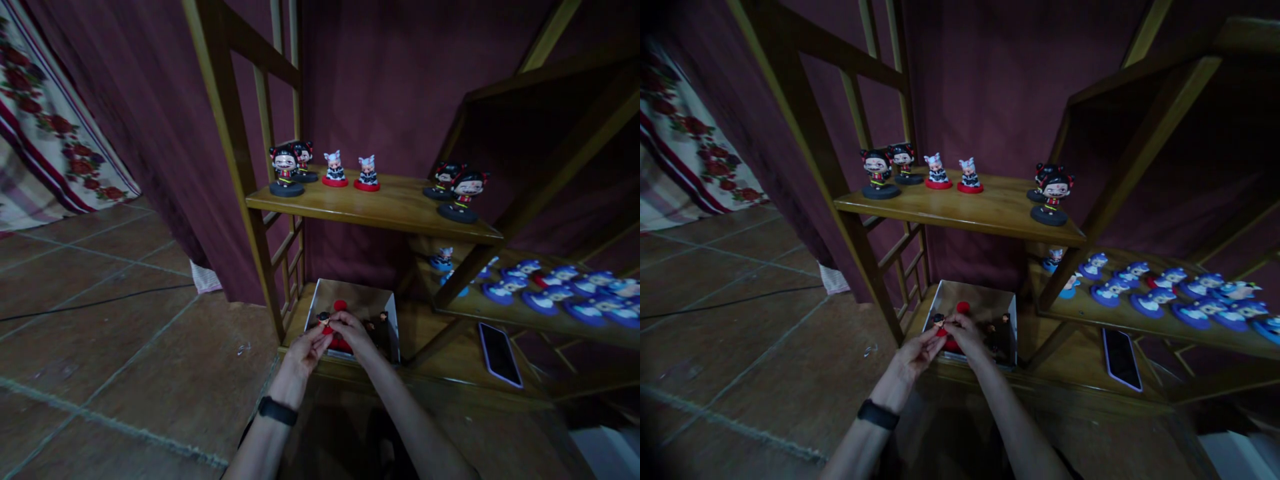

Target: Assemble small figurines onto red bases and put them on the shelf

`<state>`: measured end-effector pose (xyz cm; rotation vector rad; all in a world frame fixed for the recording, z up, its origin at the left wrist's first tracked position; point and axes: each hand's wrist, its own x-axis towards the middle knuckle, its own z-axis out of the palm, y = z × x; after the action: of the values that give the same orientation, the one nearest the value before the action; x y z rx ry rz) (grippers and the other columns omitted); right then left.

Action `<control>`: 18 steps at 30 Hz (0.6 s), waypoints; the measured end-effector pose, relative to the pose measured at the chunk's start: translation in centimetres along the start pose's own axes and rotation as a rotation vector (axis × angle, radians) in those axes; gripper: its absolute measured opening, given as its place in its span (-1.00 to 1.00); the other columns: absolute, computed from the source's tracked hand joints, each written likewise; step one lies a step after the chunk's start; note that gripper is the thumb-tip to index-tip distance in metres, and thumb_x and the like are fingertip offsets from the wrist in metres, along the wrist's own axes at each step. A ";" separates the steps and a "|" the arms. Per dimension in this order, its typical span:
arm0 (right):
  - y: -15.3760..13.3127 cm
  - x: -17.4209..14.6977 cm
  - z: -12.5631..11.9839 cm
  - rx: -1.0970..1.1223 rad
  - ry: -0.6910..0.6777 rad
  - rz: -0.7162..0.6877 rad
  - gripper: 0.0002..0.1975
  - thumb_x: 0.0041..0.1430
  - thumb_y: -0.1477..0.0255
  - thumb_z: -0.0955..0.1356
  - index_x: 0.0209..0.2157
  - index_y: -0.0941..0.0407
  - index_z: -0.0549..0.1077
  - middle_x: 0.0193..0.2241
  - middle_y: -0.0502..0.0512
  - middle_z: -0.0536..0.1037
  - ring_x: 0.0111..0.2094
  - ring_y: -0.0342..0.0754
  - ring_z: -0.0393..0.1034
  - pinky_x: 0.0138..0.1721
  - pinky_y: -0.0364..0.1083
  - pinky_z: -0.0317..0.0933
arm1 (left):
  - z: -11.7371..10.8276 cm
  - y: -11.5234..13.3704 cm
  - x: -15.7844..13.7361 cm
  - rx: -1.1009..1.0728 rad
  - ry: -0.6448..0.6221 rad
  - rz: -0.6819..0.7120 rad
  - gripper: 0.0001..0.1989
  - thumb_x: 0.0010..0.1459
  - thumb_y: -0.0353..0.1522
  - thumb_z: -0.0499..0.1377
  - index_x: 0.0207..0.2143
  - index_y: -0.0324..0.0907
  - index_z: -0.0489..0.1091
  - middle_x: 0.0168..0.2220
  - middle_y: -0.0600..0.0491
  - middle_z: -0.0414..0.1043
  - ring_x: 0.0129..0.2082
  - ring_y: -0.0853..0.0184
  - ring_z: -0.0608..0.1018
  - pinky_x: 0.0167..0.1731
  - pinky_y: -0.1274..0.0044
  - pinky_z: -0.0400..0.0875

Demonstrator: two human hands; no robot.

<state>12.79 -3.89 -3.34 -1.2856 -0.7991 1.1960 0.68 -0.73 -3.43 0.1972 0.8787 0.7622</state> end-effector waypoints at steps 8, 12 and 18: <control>-1.1 -0.5 0.0 0.034 -0.060 -0.044 -0.83 -0.15 0.36 0.38 -0.43 0.10 0.43 -0.40 -0.01 0.48 -0.35 -0.09 0.34 -0.29 -0.12 0.20 | 0.3 -0.1 -0.4 0.005 -0.033 0.083 -0.88 -0.04 -0.64 0.15 -0.44 -0.32 0.40 -0.51 -0.02 0.48 -0.50 0.37 0.55 -0.40 0.55 0.50; -1.8 -0.3 -0.1 0.036 -0.123 -0.208 -0.83 -0.13 0.36 0.38 -0.40 0.07 0.40 -0.36 -0.02 0.46 -0.29 -0.08 0.32 -0.23 -0.11 0.19 | 1.0 0.6 -1.1 0.034 -0.113 0.174 -0.79 -0.08 -0.67 0.16 -0.37 -0.30 0.42 -0.44 -0.01 0.50 -0.43 0.40 0.56 -0.32 0.59 0.47; -2.8 -0.8 -0.5 0.010 -0.126 -0.299 -0.86 -0.08 0.35 0.35 -0.41 0.05 0.36 -0.40 -0.03 0.41 -0.33 -0.10 0.30 -0.28 -0.14 0.18 | 1.8 1.1 -2.1 0.120 -0.228 0.304 -0.76 -0.16 -0.61 0.24 -0.36 -0.28 0.43 -0.42 -0.01 0.52 -0.45 0.43 0.54 -0.37 0.64 0.44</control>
<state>13.62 -4.39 -0.53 -1.0465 -1.0365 1.0448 0.59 -1.10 -0.44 0.5235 0.6848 0.9488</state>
